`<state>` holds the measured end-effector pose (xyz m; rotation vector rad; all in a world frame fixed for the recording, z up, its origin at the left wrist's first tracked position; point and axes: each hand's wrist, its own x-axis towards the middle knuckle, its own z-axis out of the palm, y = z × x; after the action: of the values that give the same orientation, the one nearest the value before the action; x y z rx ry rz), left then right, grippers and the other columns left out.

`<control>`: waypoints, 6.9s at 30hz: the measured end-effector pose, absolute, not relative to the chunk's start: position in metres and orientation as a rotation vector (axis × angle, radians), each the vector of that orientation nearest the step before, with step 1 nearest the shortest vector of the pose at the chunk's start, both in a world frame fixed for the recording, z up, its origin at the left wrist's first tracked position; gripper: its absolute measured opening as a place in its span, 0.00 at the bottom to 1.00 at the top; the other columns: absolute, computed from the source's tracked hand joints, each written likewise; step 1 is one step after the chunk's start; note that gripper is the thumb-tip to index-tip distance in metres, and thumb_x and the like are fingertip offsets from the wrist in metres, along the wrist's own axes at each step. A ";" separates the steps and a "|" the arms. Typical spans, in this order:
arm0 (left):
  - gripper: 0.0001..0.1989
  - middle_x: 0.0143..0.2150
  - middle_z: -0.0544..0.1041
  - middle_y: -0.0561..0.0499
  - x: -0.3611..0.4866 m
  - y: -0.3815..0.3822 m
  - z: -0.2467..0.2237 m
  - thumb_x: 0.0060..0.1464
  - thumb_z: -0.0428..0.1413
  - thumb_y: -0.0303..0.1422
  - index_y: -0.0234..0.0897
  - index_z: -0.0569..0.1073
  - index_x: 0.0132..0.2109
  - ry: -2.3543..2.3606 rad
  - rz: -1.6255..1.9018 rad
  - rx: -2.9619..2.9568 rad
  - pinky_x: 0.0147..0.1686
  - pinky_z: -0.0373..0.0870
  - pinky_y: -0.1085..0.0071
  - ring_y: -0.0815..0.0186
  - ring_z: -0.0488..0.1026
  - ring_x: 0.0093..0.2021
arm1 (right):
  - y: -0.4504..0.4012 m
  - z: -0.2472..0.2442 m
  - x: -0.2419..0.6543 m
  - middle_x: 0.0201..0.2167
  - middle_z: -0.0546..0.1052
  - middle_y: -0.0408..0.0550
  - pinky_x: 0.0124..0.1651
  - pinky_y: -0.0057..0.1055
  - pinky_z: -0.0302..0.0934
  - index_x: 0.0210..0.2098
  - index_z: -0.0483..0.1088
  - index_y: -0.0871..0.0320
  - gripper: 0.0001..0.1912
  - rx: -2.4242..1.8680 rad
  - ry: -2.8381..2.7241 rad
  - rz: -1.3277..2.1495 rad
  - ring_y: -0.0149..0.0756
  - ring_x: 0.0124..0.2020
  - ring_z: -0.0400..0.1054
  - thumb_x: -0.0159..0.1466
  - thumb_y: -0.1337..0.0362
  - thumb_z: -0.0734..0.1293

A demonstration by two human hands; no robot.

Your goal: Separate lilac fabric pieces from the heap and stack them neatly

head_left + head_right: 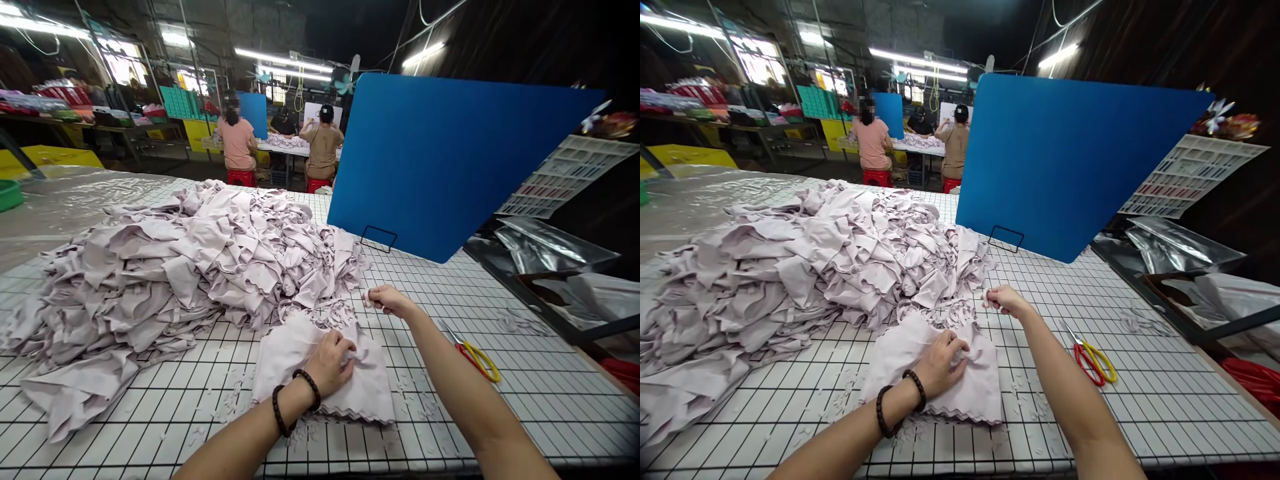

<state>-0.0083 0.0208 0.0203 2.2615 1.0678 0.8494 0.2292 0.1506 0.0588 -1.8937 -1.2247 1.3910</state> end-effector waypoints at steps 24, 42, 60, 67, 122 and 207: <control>0.22 0.39 0.70 0.48 -0.017 0.037 0.032 0.57 0.51 0.43 0.35 0.65 0.54 0.914 1.054 1.532 0.32 0.65 0.73 0.71 0.64 0.29 | 0.086 0.102 0.158 0.38 0.73 0.47 0.41 0.28 0.60 0.45 0.74 0.51 0.14 -1.340 -2.222 0.594 0.34 0.38 0.67 0.63 0.63 0.61; 0.26 0.19 0.65 0.54 -0.016 0.043 0.027 0.58 0.44 0.51 0.32 0.70 0.29 0.879 0.864 1.300 0.23 0.61 0.75 0.72 0.62 0.20 | 0.043 0.080 0.147 0.29 0.75 0.47 0.37 0.28 0.63 0.27 0.76 0.60 0.10 -1.428 -1.646 1.247 0.36 0.33 0.69 0.50 0.58 0.70; 0.05 0.38 0.66 0.49 -0.018 0.030 0.026 0.51 0.59 0.33 0.38 0.72 0.35 1.176 0.813 2.160 0.42 0.64 0.65 0.62 0.64 0.42 | 0.036 0.060 0.170 0.28 0.77 0.44 0.35 0.25 0.59 0.29 0.76 0.58 0.07 -1.561 -1.752 1.239 0.34 0.32 0.67 0.52 0.65 0.66; 0.04 0.37 0.67 0.49 -0.018 0.032 0.025 0.52 0.59 0.33 0.37 0.73 0.34 1.174 0.788 2.150 0.41 0.64 0.66 0.63 0.64 0.41 | 0.033 0.068 0.165 0.28 0.77 0.44 0.35 0.26 0.58 0.29 0.76 0.58 0.08 -1.553 -1.807 1.187 0.34 0.31 0.68 0.53 0.65 0.65; 0.09 0.35 0.72 0.48 -0.052 0.028 0.032 0.55 0.50 0.29 0.38 0.73 0.41 1.272 1.169 1.889 0.39 0.65 0.68 0.64 0.68 0.36 | 0.178 0.082 0.125 0.38 0.78 0.54 0.44 0.39 0.57 0.41 0.76 0.53 0.14 -1.867 -2.422 -0.002 0.45 0.40 0.71 0.61 0.63 0.61; 0.13 0.36 0.68 0.49 -0.111 0.036 0.033 0.52 0.56 0.45 0.39 0.73 0.33 1.367 0.730 2.060 0.39 0.63 0.67 0.62 0.66 0.40 | 0.055 0.076 0.075 0.25 0.72 0.47 0.35 0.27 0.55 0.24 0.70 0.60 0.07 -1.154 -2.473 0.596 0.32 0.30 0.64 0.57 0.71 0.63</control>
<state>-0.1111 0.0365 0.0334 2.0599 1.3665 0.7300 0.0751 0.0549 0.0757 -1.1535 -2.4728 0.5957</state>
